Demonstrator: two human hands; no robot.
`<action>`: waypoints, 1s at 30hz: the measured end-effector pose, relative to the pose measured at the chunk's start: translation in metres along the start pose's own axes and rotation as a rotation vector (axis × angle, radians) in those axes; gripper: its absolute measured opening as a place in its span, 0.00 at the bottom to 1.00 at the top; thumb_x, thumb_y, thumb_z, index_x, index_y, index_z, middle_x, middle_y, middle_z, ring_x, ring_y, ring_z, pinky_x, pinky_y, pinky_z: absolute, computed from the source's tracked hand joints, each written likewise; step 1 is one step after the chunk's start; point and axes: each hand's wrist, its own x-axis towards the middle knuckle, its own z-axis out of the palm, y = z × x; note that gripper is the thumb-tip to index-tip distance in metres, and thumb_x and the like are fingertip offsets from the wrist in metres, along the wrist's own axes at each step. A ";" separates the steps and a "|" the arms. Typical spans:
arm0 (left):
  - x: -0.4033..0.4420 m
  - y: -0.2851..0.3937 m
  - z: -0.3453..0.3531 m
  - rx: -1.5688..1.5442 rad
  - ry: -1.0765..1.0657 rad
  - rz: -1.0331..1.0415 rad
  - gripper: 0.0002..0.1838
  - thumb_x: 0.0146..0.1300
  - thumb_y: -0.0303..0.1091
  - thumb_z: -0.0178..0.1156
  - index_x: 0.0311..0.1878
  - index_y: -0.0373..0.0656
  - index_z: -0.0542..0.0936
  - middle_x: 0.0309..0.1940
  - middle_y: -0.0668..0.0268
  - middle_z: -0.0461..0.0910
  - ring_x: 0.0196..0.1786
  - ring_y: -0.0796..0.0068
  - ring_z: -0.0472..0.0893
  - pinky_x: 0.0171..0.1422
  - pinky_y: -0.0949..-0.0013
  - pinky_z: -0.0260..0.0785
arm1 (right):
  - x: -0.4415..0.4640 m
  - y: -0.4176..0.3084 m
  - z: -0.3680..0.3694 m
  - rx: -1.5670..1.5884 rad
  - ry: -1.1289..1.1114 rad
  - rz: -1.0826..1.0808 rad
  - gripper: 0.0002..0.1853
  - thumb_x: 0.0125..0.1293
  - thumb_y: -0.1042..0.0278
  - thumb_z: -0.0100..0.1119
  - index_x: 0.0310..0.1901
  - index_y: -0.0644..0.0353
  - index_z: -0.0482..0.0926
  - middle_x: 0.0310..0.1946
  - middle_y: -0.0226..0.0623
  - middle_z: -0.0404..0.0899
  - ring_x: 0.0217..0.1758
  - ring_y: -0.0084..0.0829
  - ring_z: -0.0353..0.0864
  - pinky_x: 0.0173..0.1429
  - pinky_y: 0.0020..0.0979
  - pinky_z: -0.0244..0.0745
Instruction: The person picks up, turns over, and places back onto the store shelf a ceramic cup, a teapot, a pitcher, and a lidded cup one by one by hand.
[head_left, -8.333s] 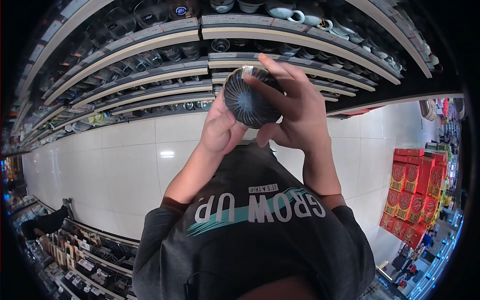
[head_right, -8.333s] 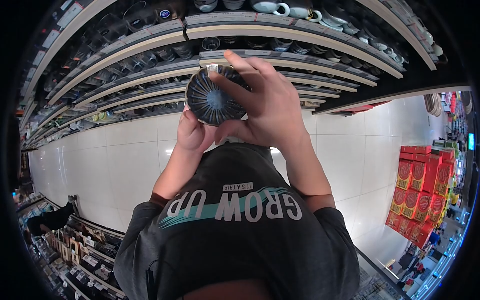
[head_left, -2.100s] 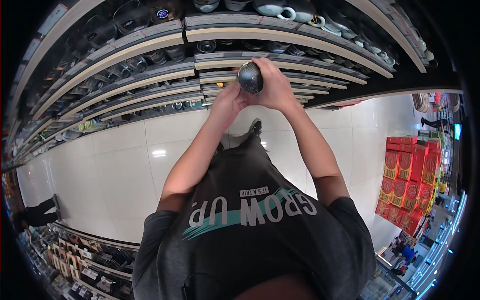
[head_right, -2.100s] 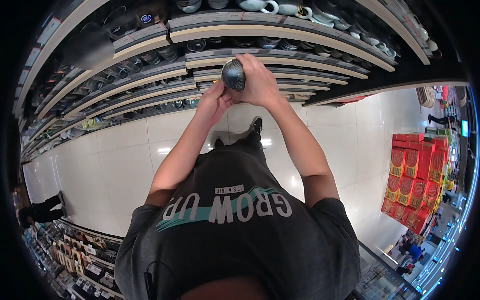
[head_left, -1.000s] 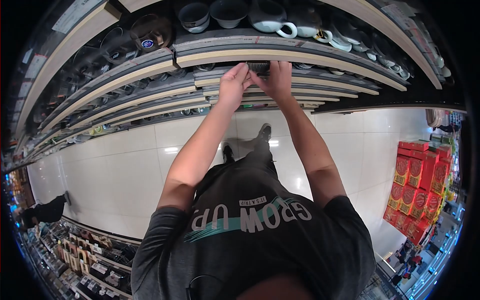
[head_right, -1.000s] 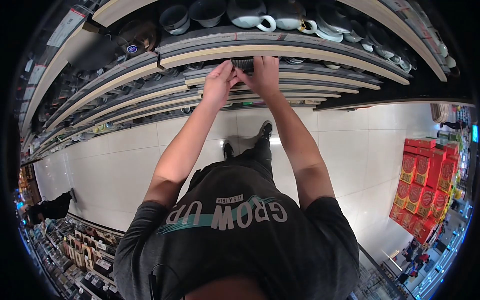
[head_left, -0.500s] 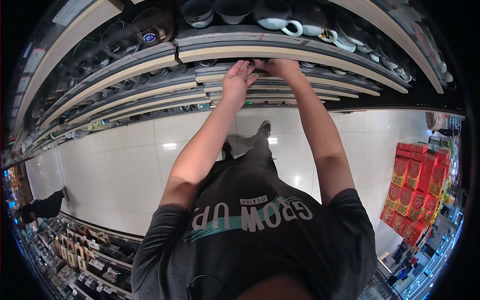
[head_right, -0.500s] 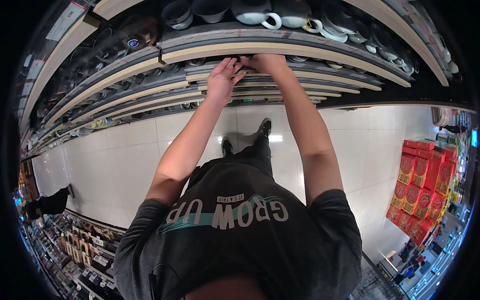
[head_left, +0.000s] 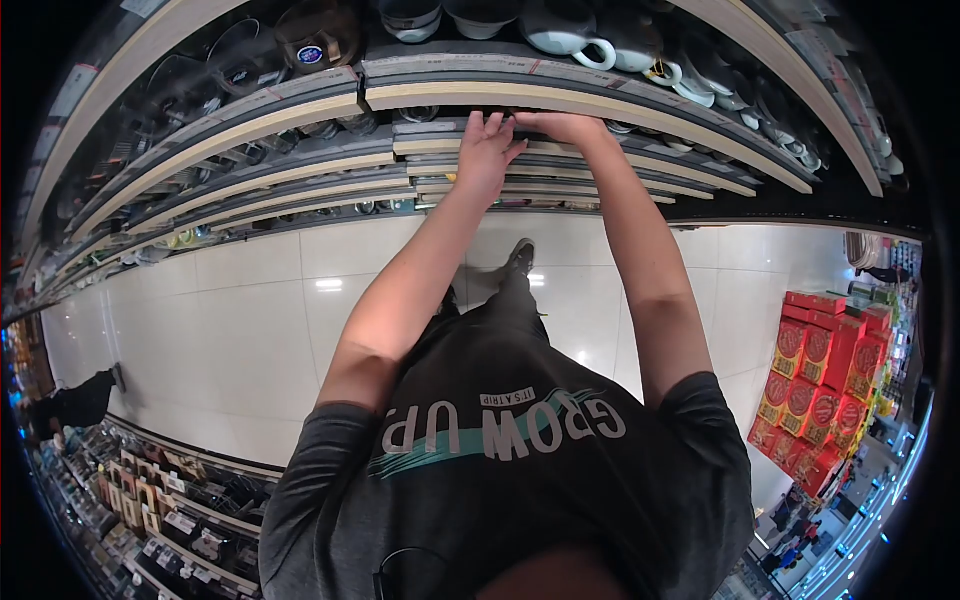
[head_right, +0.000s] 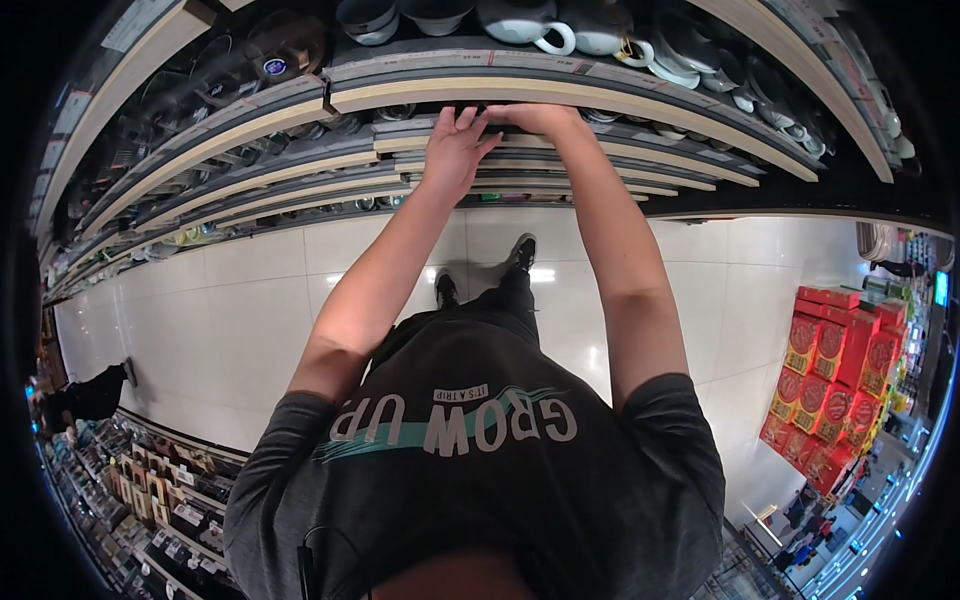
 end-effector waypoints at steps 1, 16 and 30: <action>0.000 0.001 0.001 0.007 -0.021 0.007 0.21 0.69 0.18 0.48 0.62 0.47 0.60 0.60 0.64 0.65 0.66 0.70 0.68 0.66 0.53 0.66 | -0.002 -0.002 -0.002 -0.001 -0.001 -0.001 0.30 0.54 0.38 0.65 0.55 0.45 0.81 0.57 0.33 0.80 0.61 0.36 0.76 0.65 0.34 0.68; 0.007 -0.001 -0.005 0.063 -0.015 -0.011 0.26 0.69 0.17 0.47 0.68 0.43 0.54 0.69 0.55 0.60 0.68 0.64 0.68 0.63 0.53 0.70 | 0.004 0.000 -0.002 -0.223 -0.052 -0.120 0.27 0.63 0.45 0.55 0.58 0.53 0.78 0.57 0.39 0.79 0.59 0.40 0.77 0.64 0.36 0.68; -0.115 0.027 -0.131 0.231 0.175 -0.064 0.35 0.70 0.23 0.46 0.77 0.43 0.46 0.72 0.49 0.60 0.64 0.52 0.75 0.61 0.58 0.74 | -0.148 0.013 0.099 -0.074 0.699 -0.377 0.26 0.53 0.73 0.63 0.57 0.60 0.71 0.54 0.44 0.75 0.69 0.50 0.67 0.72 0.66 0.47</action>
